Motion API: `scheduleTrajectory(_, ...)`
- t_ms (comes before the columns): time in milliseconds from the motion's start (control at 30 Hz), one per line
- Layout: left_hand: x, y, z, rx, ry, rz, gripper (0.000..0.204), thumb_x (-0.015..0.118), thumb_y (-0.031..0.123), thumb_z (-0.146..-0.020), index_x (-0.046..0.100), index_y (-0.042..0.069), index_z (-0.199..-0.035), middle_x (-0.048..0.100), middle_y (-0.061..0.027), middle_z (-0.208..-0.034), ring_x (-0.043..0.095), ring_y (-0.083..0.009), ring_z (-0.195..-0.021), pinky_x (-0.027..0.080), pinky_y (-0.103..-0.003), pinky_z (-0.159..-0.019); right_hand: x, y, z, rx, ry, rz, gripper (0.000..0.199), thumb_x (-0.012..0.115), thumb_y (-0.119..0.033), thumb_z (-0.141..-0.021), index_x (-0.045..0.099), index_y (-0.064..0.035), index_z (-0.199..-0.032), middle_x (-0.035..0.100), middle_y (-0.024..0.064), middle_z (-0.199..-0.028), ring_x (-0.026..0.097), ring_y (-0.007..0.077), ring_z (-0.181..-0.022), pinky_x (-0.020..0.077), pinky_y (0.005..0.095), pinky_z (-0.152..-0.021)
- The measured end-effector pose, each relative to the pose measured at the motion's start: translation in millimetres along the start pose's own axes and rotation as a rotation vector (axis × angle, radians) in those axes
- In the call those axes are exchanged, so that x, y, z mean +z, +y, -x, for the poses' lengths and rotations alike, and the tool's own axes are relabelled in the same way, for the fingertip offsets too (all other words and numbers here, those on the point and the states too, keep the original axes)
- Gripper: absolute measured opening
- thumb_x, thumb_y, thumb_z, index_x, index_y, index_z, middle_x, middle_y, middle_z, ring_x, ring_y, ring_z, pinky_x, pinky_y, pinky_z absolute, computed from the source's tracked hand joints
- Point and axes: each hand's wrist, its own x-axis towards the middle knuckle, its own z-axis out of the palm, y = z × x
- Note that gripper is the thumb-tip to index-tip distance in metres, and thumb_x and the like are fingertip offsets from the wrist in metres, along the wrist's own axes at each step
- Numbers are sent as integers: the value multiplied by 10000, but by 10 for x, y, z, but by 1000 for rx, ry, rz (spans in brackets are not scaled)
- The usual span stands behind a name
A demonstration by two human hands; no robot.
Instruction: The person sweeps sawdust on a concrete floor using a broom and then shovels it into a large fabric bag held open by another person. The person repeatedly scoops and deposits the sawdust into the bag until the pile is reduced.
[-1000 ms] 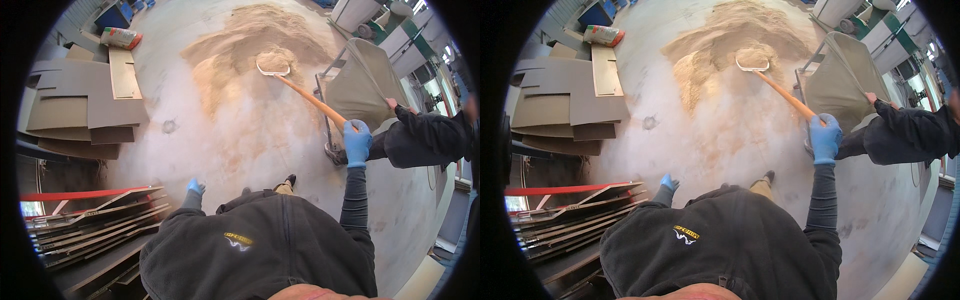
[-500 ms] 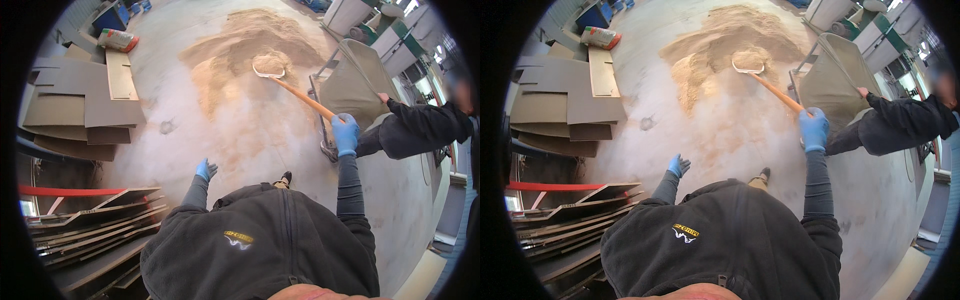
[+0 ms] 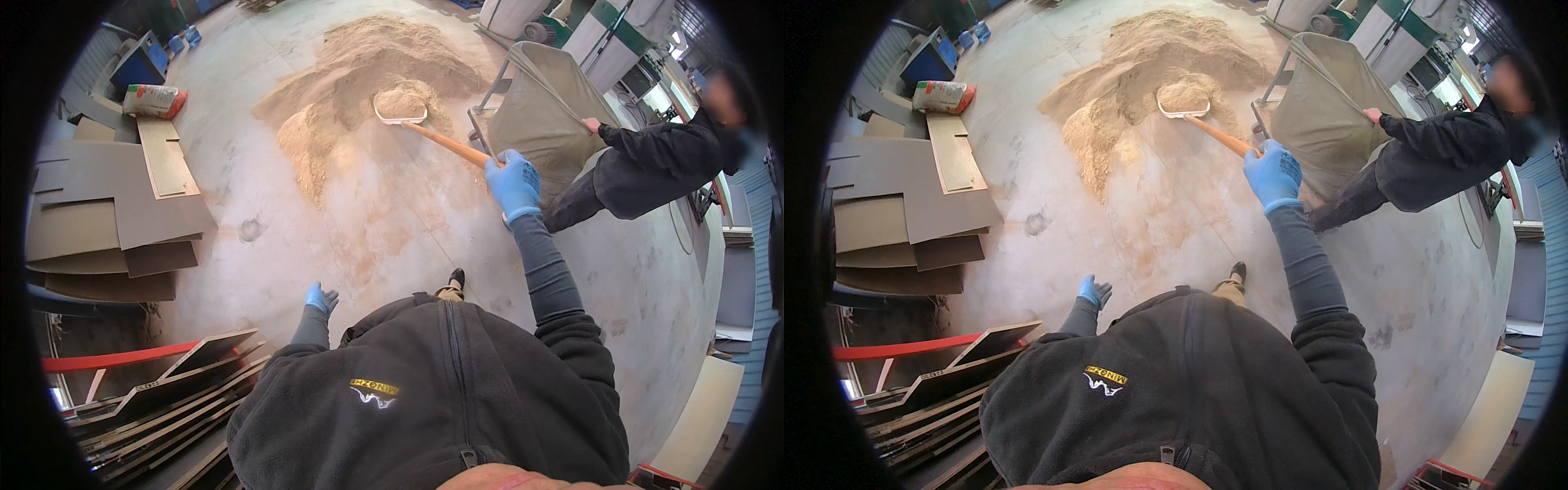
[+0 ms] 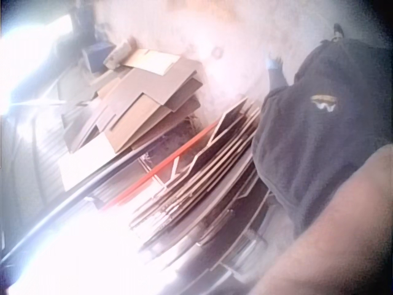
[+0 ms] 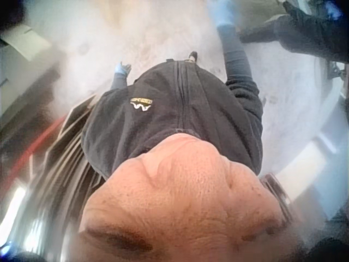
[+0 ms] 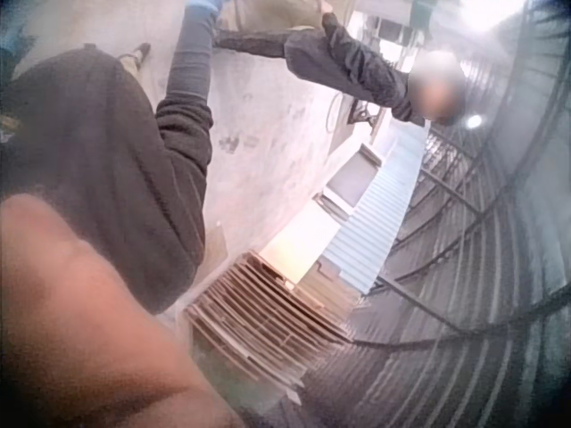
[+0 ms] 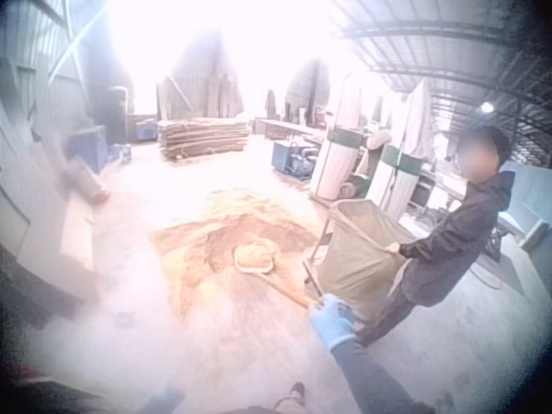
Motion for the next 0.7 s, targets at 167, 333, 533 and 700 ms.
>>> scheduleTrajectory(167,-378,10,-65,-5,26,77,747,363,470,-978,91,21,-1509,263,-226,-1539,368,-347,-1382,350,-468,-1099,16,-7,29,11,-1,45,302,601,-306,-811,670,-19,-873,680,216,-868,673,358,-806,521,430,-724)
scheduleTrajectory(333,-242,28,-49,56,-31,19,753,382,436,-991,59,-22,-1493,335,-273,-1477,446,-407,-1305,399,-508,-1053,63,64,86,19,0,33,316,607,-325,-812,675,-27,-893,682,213,-879,674,358,-818,522,432,-730)
scheduleTrajectory(533,149,124,78,49,-58,-35,706,371,434,-992,124,13,-1502,346,-224,-1497,444,-341,-1329,407,-459,-1060,83,103,148,55,-16,42,309,621,-312,-791,700,-36,-908,688,203,-870,676,351,-804,523,413,-733)
scheduleTrajectory(700,217,135,139,41,-56,-63,702,369,430,-991,133,6,-1499,351,-226,-1492,447,-339,-1327,408,-458,-1059,68,122,181,39,-44,38,307,594,-319,-814,673,-33,-893,677,221,-881,670,364,-826,522,433,-737)
